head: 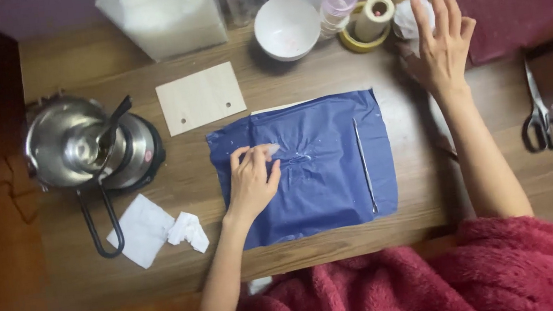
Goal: Shaping and refining wax petals for a candle using fingers and small hand tools.
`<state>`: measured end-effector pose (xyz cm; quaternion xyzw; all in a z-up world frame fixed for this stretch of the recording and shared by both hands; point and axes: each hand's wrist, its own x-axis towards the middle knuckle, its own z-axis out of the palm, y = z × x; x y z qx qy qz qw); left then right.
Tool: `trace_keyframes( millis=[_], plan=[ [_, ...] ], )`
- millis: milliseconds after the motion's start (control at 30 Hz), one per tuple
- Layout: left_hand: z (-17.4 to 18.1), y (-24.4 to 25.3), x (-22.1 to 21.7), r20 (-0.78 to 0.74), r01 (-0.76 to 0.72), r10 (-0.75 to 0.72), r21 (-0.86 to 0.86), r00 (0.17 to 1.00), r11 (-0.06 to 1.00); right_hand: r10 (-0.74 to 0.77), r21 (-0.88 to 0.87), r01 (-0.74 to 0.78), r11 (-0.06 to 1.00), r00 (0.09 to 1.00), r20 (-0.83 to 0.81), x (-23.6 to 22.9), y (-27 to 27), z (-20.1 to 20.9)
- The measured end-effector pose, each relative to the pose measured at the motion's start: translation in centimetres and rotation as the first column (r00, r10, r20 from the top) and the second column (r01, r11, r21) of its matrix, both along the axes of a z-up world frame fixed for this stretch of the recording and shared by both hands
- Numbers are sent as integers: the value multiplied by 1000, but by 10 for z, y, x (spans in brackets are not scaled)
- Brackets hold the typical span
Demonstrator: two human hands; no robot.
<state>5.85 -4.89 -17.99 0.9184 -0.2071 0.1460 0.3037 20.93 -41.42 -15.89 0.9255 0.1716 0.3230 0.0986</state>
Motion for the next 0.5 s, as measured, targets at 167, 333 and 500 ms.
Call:
trace_keyframes(
  millis=[167, 333, 500],
  plan=[
    [10, -2, 2, -4, -12, 12, 23, 1000, 1000, 68, 132, -62, 989, 997, -45, -64, 21, 9],
    [25, -6, -4, -29, -3, 4, 25, 1000, 1000, 176, 302, -42, 952, 885, -432, -135, 42, -15],
    [28, -7, -2, -43, -9, 8, -12, 999, 1000, -18, 159, 229, 960, 622, -783, -152, 77, -2]
  ],
)
